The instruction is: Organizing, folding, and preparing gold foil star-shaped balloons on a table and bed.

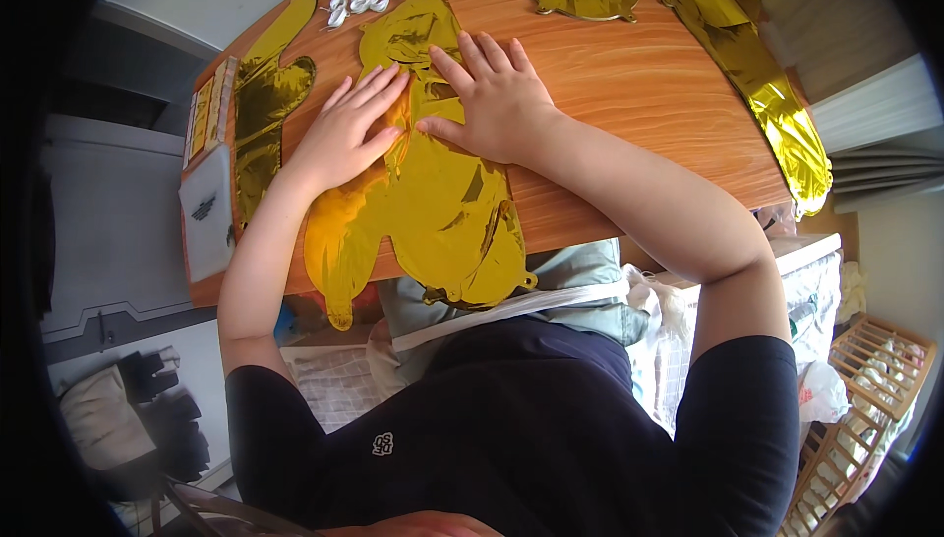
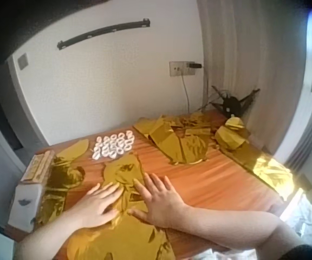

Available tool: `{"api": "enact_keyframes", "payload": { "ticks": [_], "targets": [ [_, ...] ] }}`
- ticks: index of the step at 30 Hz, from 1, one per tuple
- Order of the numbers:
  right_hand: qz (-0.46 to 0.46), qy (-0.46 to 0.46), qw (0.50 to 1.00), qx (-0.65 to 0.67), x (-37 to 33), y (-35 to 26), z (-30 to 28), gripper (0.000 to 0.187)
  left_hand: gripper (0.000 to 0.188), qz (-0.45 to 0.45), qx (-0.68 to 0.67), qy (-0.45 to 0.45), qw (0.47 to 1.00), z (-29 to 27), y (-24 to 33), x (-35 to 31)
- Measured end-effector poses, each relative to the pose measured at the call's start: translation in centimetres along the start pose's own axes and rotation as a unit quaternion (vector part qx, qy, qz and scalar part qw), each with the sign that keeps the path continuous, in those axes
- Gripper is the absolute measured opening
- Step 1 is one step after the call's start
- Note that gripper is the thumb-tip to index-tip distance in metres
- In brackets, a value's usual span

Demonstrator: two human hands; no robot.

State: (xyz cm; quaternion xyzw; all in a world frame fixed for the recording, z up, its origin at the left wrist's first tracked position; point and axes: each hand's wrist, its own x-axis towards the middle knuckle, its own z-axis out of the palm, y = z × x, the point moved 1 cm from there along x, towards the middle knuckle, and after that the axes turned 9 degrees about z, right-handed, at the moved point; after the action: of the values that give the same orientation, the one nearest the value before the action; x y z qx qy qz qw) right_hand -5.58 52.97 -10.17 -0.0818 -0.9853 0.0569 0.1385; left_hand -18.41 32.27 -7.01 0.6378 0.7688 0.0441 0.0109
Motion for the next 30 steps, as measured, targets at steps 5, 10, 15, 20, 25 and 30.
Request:
{"api": "enact_keyframes", "payload": {
  "ticks": [5, 10, 15, 20, 25, 30],
  "targets": [
    [0.005, -0.012, 1.000, -0.012, -0.1, -0.1, 0.0, 0.092, 0.057, -0.023, -0.072, 0.175, 0.982, -1.0, 1.3, 0.7],
    [-0.002, -0.020, 1.000, -0.006, -0.1, 0.2, -0.1, 0.080, 0.018, 0.220, 0.002, 0.233, 0.947, -1.7, 6.4, 1.7],
    [-0.005, -0.036, 0.999, -0.013, -0.1, 0.1, -0.4, 0.081, 0.024, 0.317, -0.011, 0.218, 0.923, 0.5, 9.0, 2.8],
    [-0.003, -0.057, 0.997, -0.043, -0.1, -0.2, -0.4, 0.081, 0.030, 0.303, -0.003, 0.192, 0.934, 1.1, 9.6, 2.8],
    [0.011, -0.034, 0.999, -0.032, -0.1, 0.0, 0.0, 0.092, 0.036, 0.296, -0.011, 0.160, 0.942, 1.1, 10.1, 2.6],
    [0.009, -0.027, 0.999, -0.024, 0.0, 0.1, 0.3, 0.092, 0.038, 0.306, -0.037, 0.147, 0.940, 1.5, 10.5, 2.4]
  ]
}}
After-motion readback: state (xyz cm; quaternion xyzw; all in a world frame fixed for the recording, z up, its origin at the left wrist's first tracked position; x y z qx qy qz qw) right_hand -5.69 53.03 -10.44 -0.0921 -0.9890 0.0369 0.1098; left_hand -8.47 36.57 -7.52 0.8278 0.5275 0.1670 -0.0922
